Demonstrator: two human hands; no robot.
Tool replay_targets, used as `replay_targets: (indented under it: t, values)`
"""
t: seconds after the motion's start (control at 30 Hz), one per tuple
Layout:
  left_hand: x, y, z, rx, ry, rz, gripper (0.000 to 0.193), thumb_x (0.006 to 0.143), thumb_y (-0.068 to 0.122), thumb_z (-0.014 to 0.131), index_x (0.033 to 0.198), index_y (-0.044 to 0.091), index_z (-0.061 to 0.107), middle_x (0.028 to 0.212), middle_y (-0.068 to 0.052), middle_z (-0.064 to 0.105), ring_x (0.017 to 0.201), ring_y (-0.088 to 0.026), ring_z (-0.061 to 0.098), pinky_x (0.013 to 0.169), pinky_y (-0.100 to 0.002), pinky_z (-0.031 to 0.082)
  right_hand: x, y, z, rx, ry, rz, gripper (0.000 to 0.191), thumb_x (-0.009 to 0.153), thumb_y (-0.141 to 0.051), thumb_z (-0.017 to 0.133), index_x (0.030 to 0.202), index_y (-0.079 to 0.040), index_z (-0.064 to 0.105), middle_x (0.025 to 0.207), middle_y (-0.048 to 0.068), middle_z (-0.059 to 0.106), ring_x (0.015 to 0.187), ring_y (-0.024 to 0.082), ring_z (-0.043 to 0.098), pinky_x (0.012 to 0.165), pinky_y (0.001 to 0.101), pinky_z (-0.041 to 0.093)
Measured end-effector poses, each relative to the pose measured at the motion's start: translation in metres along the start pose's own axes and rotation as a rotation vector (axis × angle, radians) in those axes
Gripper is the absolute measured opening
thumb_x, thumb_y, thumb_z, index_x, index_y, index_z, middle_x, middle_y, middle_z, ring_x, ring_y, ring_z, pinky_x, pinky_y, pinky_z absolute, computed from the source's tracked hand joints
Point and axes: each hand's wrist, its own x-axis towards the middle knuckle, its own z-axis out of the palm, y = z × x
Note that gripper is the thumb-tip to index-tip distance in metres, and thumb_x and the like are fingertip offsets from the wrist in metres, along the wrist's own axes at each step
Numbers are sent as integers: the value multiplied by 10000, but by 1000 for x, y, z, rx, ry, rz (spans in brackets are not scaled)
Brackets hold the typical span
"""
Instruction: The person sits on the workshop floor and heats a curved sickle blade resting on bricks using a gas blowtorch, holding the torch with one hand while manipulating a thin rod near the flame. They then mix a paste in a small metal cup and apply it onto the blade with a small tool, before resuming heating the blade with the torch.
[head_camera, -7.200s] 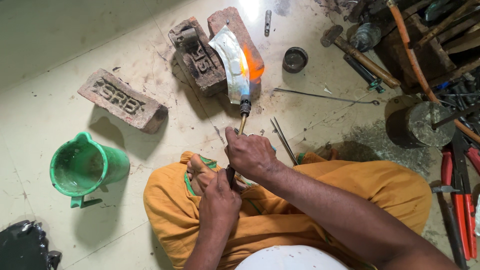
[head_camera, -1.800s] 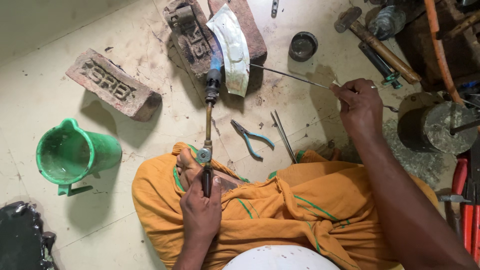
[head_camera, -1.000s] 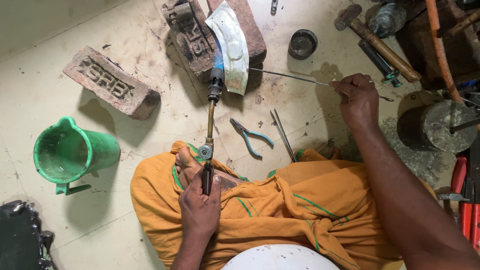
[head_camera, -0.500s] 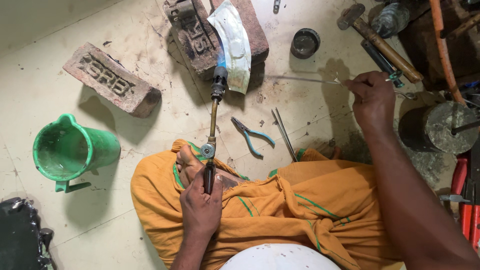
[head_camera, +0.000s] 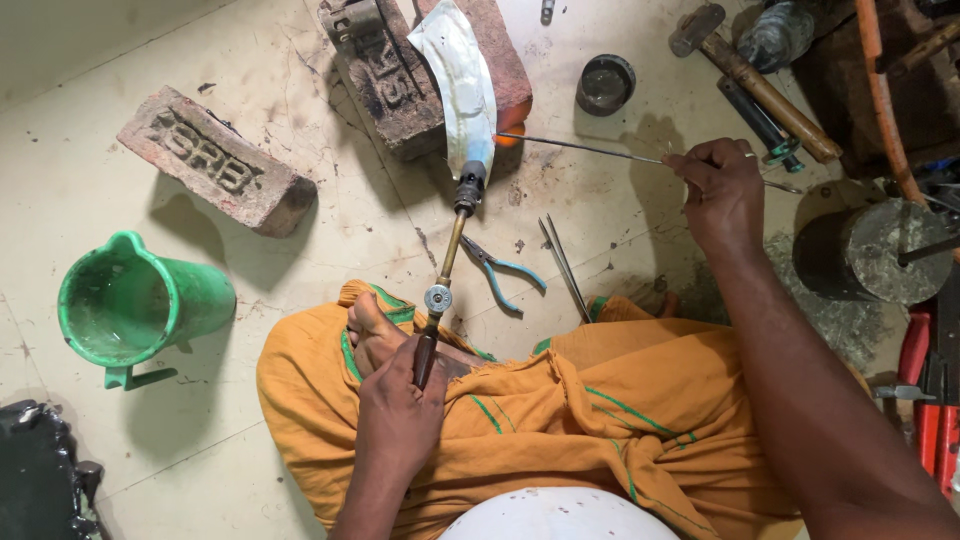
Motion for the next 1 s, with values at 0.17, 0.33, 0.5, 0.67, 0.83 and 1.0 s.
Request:
replay_targets:
  t: [0.17,0.33,0.5,0.67,0.83,1.0]
  values:
    - [0,0,0,-32,8,36,353,899,181,651,1214,22,649,844,-191,723,717,-287,762,666,-403,593,-2,3,2,8,-1,-9,475,778,177,737,1144,-115,817,1011,82,651,995,285,605,808,392,547]
    - [-1,0,2,-59,46,24,304,907,181,659,1169,27,668,828,-178,724,707,-281,753,656,-399,585,-1,4,2,2,-12,-13,481,788,186,727,1159,-108,814,1022,81,648,1007,283,597,789,385,547]
    - [-2,0,2,-88,59,39,299,912,183,658,1171,34,661,808,-173,720,704,-282,754,654,-402,583,-1,4,1,-6,-26,-7,538,740,207,703,1163,-107,816,1016,78,647,1012,289,592,739,377,532]
    - [0,0,0,-46,43,70,308,909,174,653,1181,29,663,842,-191,721,755,-307,753,691,-416,582,0,1,-2,-12,-22,-32,535,746,211,691,1159,-106,813,1031,83,646,1012,291,588,752,384,525]
    - [1,2,-2,-1,-10,14,344,900,184,657,1210,37,653,825,-205,716,751,-322,750,693,-423,582,2,-1,-4,-24,-30,-74,496,770,200,692,1133,-116,812,1039,79,647,1016,284,594,787,388,538]
    - [1,4,-2,-6,-1,-19,326,911,176,645,1208,41,658,817,-205,706,719,-312,744,675,-423,574,0,5,-9,-67,16,-78,458,796,192,692,1112,-116,815,1003,75,635,1044,284,590,826,396,534]
